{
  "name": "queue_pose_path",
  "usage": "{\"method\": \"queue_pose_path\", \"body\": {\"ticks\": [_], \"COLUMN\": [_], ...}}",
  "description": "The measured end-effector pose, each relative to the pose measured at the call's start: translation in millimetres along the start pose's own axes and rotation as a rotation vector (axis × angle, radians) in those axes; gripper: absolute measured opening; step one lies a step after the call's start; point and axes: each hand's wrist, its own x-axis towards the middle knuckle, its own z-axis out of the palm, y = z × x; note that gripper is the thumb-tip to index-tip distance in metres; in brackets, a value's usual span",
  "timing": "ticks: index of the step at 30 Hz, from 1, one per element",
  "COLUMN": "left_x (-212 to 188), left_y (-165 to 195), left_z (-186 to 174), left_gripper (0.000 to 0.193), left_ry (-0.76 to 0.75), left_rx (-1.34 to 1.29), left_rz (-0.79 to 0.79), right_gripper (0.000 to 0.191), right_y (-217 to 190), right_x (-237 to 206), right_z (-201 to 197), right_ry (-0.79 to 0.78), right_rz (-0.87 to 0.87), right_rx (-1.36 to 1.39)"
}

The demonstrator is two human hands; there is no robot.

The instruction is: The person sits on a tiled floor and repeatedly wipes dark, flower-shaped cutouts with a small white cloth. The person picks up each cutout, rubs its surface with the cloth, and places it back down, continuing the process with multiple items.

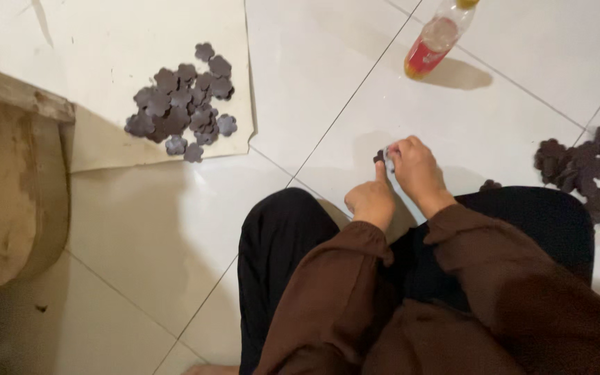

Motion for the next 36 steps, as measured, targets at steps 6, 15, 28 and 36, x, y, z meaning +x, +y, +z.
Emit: {"method": "queue_pose_path", "body": {"ticks": [6,15,28,36], "left_x": [-4,-3,5,-10], "left_y": [3,7,8,6], "left_z": [-13,-22,-15,-25], "left_gripper": [0.096,0.092,0.098,0.091], "left_ry": [-0.082,-0.113,-0.189,-0.067], "left_rx": [-0.018,-0.074,-0.123,-0.07], "left_rz": [-0.008,-0.048,-0.072,-0.034], "right_gripper": [0.015,0.016,0.012,0.012], "right_y": [-3,-8,18,18], "right_x": [-3,-2,3,5], "right_z": [-3,-7,6,-12], "right_ry": [-0.045,-0.083,0.017,-0.192], "right_rz": [0.067,0.151,0.038,0.189], "right_rx": [-0.029,-0.014,-0.02,0.064]}}
